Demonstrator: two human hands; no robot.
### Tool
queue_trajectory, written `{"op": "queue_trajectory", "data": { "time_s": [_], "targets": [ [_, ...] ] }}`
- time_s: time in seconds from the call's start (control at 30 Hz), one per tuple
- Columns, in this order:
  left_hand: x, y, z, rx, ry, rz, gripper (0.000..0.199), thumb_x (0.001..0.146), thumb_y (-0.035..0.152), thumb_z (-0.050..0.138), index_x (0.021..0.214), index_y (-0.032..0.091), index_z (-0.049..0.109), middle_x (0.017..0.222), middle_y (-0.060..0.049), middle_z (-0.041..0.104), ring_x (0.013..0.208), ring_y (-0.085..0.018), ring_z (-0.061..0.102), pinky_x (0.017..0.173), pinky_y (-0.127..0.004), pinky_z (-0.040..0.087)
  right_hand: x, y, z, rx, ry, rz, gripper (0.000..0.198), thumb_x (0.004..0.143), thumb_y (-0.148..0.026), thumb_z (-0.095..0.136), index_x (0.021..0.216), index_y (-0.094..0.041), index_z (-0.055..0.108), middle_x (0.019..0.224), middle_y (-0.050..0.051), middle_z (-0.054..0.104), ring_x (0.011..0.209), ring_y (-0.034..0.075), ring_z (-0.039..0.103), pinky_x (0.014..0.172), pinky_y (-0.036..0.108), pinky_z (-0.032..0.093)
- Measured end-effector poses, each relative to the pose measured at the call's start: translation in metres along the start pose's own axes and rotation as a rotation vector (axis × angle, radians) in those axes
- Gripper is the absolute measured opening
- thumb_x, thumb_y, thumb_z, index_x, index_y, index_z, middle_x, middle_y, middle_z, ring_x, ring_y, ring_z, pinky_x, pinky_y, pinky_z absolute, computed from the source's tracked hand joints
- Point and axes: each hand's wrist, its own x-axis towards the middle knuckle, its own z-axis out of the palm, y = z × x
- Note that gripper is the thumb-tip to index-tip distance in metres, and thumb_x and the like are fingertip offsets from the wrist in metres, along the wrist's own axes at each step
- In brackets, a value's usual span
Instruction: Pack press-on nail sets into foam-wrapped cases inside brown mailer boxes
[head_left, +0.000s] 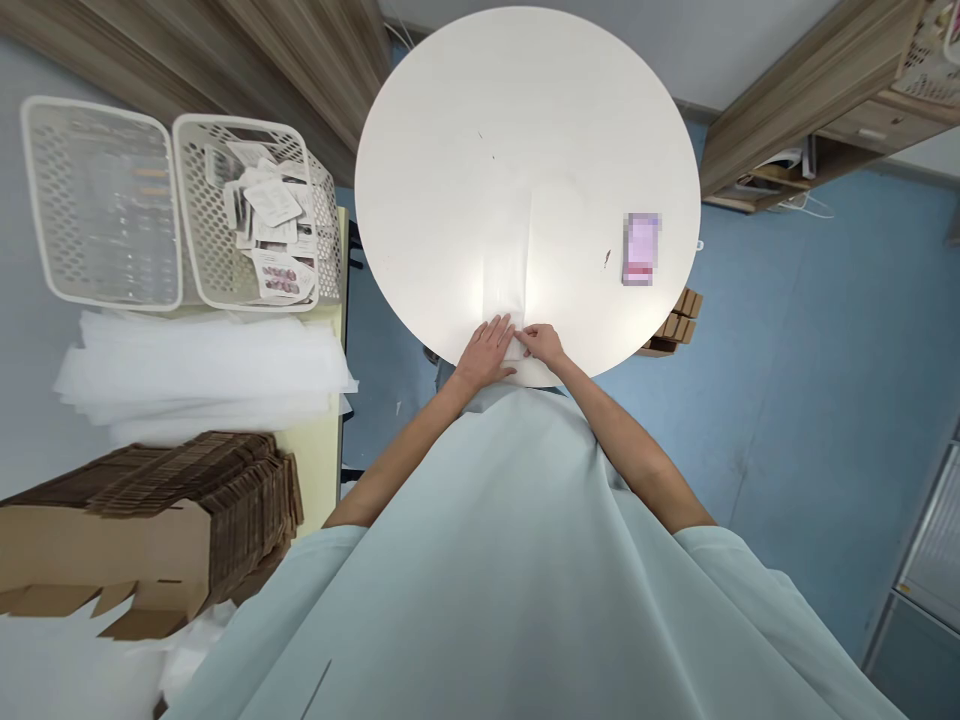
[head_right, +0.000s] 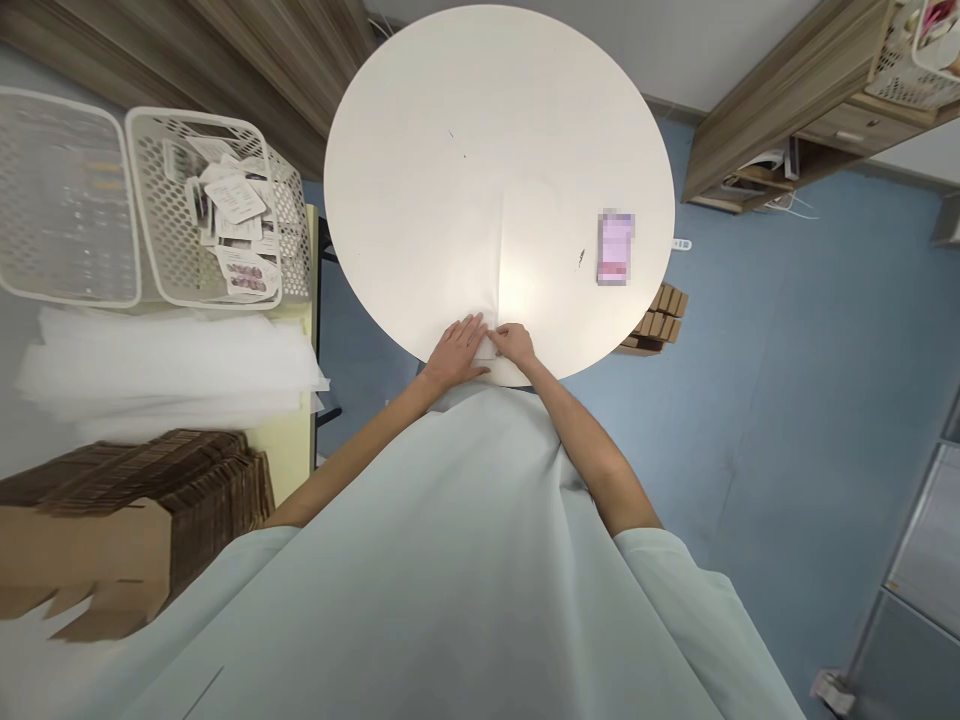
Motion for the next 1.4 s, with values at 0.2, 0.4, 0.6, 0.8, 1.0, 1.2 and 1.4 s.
{"op": "queue_trajectory", "data": {
  "time_s": [0.2, 0.4, 0.6, 0.8, 1.0, 1.2, 1.4],
  "targets": [
    [-0.007, -0.001, 0.003, 0.007, 0.01, -0.008, 0.079, 0.086, 0.01, 0.057, 0.164, 0.016, 0.048, 0.173, -0.02, 0.045, 0.161, -0.038, 0.04, 0.13, -0.063, 0.03, -0.011, 0.009, -0.008, -0.062, -0.097, 0.024, 0.024, 0.101, -0.042, 0.07, 0.093, -0.019, 0.071, 0.084, 0.005, 0.079, 0.069, 0.02, 0.075, 0.071, 0.029, 0.057],
    [-0.009, -0.003, -0.001, 0.02, 0.025, -0.001, 0.062, 0.083, 0.007, 0.059, 0.144, 0.012, 0.065, 0.156, -0.021, 0.062, 0.15, -0.037, 0.054, 0.129, -0.056, 0.037, -0.03, 0.006, -0.015, -0.596, 0.034, -0.338, 0.051, 0.102, -0.011, 0.043, 0.149, -0.022, 0.059, 0.159, 0.012, 0.06, 0.113, 0.027, 0.073, 0.091, 0.039, 0.059],
    [-0.008, -0.007, -0.004, 0.022, 0.038, 0.036, 0.061, 0.081, 0.006, 0.062, 0.14, 0.017, 0.067, 0.149, -0.018, 0.066, 0.145, -0.036, 0.058, 0.127, -0.057, 0.041, -0.031, 0.003, -0.012, -0.811, -0.031, -0.418, 0.054, 0.101, -0.009, 0.04, 0.152, -0.021, 0.055, 0.172, 0.013, 0.045, 0.118, 0.03, 0.071, 0.089, 0.041, 0.06],
    [-0.017, -0.007, -0.001, 0.011, 0.011, 0.065, 0.077, 0.078, 0.017, 0.069, 0.154, 0.017, 0.058, 0.16, -0.02, 0.057, 0.155, -0.042, 0.046, 0.131, -0.065, 0.033, -0.024, 0.005, 0.007, -0.416, 0.106, -0.067, 0.038, 0.109, -0.038, 0.057, 0.14, -0.015, 0.058, 0.115, 0.014, 0.081, 0.106, 0.029, 0.077, 0.089, 0.037, 0.058],
    [-0.023, -0.008, -0.001, 0.003, -0.038, 0.118, 0.093, 0.081, 0.037, 0.072, 0.164, 0.005, 0.043, 0.164, -0.026, 0.049, 0.163, -0.045, 0.033, 0.136, -0.061, 0.024, -0.018, -0.003, 0.019, -0.096, 0.069, 0.148, 0.024, 0.104, -0.035, 0.064, 0.082, -0.023, 0.063, 0.062, 0.001, 0.07, 0.071, 0.021, 0.073, 0.071, 0.029, 0.054],
    [-0.016, -0.01, -0.003, -0.023, -0.031, 0.103, 0.09, 0.08, 0.036, 0.075, 0.16, 0.008, 0.047, 0.161, -0.026, 0.051, 0.158, -0.045, 0.041, 0.134, -0.06, 0.029, -0.014, -0.004, 0.028, 0.243, 0.08, 0.263, 0.036, 0.098, -0.025, 0.07, 0.069, -0.025, 0.049, 0.062, -0.003, 0.059, 0.058, 0.013, 0.061, 0.053, 0.023, 0.044],
    [-0.017, -0.008, -0.008, -0.081, 0.02, 0.058, 0.087, 0.082, 0.044, 0.078, 0.158, 0.014, 0.049, 0.16, -0.022, 0.052, 0.152, -0.042, 0.048, 0.13, -0.057, 0.037, -0.013, -0.008, 0.036, 0.347, 0.17, 0.298, 0.017, 0.098, -0.028, 0.069, 0.099, -0.026, 0.052, 0.078, -0.004, 0.065, 0.056, 0.012, 0.063, 0.053, 0.023, 0.052]
  ]
}}
